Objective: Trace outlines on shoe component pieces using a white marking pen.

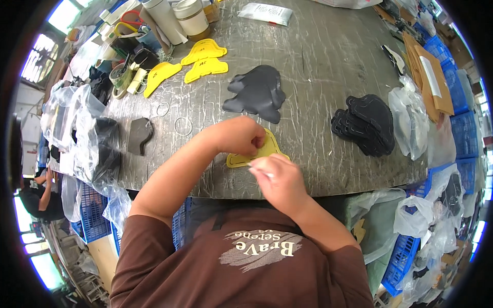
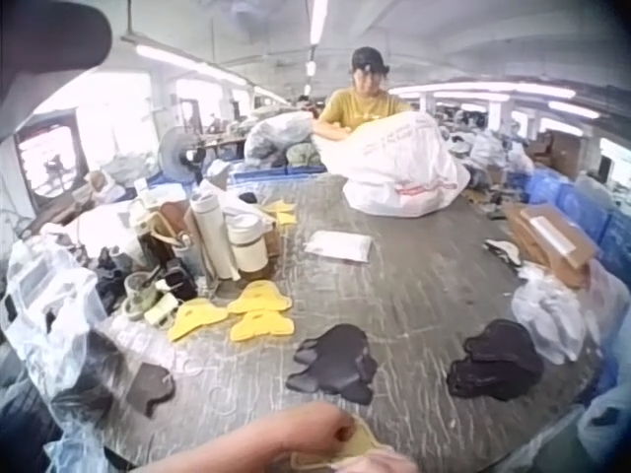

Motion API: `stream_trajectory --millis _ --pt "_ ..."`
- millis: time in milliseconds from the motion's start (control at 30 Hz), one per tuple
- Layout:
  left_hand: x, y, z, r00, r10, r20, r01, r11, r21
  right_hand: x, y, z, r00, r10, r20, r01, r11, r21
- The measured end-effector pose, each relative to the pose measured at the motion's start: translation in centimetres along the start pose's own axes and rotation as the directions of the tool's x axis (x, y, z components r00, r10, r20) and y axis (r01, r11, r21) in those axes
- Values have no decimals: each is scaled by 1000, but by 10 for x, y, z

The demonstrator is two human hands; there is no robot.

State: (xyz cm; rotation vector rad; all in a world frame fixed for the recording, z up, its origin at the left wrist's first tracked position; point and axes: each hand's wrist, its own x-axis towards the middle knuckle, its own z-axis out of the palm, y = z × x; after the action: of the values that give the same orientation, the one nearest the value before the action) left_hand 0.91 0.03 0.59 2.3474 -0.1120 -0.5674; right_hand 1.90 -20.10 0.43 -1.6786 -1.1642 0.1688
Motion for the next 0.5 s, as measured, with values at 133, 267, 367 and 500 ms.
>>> stream_trajectory --millis 133,267,367,500 --pt "1 4 -3 1000 -17 18 17 1000 -3 11 6 28 999 -12 30 12 1000 6" --pt "1 -2 1 1000 -3 4 3 1000 -27 13 7 37 1000 -25 17 25 1000 14" --pt "1 -2 1 1000 -4 2 4 1000 -26 13 7 39 1000 -15 14 15 1000 10" --pt "2 -3 1 1000 -8 3 8 1000 -17 14 5 40 1000 -27 9 27 1000 -6"
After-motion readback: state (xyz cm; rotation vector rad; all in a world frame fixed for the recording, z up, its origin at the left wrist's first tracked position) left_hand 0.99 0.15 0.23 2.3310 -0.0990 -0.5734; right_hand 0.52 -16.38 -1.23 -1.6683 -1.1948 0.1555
